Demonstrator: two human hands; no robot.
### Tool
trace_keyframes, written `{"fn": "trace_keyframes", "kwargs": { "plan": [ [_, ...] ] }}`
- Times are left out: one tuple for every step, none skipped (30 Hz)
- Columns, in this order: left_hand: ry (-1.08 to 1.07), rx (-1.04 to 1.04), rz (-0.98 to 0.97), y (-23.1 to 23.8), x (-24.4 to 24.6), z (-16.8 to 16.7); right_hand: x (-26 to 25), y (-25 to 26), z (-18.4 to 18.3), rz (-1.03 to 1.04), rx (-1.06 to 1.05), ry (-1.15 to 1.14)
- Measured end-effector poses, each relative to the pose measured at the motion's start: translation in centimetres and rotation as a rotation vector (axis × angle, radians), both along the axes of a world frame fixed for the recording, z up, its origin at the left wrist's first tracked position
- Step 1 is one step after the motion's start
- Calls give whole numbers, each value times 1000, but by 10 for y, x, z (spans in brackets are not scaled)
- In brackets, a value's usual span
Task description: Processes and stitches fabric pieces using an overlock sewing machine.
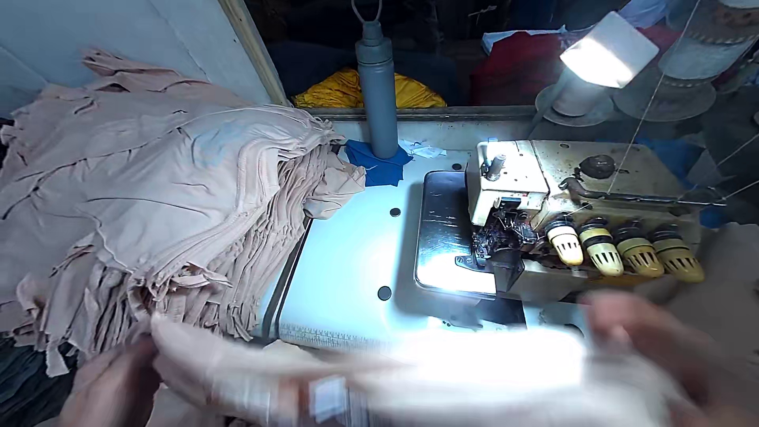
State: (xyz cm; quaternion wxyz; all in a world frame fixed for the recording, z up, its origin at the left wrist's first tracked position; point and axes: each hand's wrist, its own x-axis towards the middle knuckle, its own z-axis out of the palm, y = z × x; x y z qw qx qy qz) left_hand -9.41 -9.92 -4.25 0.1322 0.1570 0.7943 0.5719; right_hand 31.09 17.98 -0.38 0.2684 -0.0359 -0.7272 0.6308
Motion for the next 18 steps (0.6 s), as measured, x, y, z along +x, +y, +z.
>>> {"fn": "trace_keyframes", "kwargs": {
  "plan": [
    [30, -22, 137, 5, -8, -10, -18, 6, -7, -79, -129, 63],
    [84, -73, 211, 7, -15, -17, -31, 10, -13, -119, -171, 110],
    [167, -135, 205, 7, -18, -20, -38, 11, -22, -141, -160, 138],
    [286, -196, 146, 3, -20, -23, -38, 10, -34, -141, -133, 135],
    [420, -251, 48, -1, -20, -26, -32, 5, -47, -127, -110, 92],
    [534, -295, -32, -1, -14, -27, -23, -5, -61, -118, -93, -2],
    [634, -313, -106, 5, -5, -27, -13, -17, -72, -109, -74, -169],
    [714, -313, -178, 15, 7, -27, -5, -30, -87, -90, -75, -381],
    [771, -293, -246, 29, 20, -31, -1, -42, -109, -70, -98, -583],
    [813, -262, -312, 46, 31, -38, 1, -53, -133, -54, -152, -734],
    [815, -239, -377, 64, 42, -47, 2, -63, -158, -67, -219, -811],
    [801, -212, -444, 83, 52, -56, 0, -71, -178, -101, -280, -825],
    [774, -175, -505, 103, 62, -65, -6, -78, -192, -146, -331, -793],
    [745, -137, -554, 122, 71, -73, -16, -83, -200, -174, -359, -737],
    [718, -121, -582, 142, 79, -79, -27, -86, -204, -158, -355, -670],
    [688, -146, -594, 162, 87, -82, -40, -89, -206, -120, -302, -579],
    [650, -230, -599, 180, 94, -81, -51, -92, -207, -73, -226, -467],
    [626, -376, -600, 198, 100, -79, -62, -94, -206, -27, -159, -360]
  ]
}}
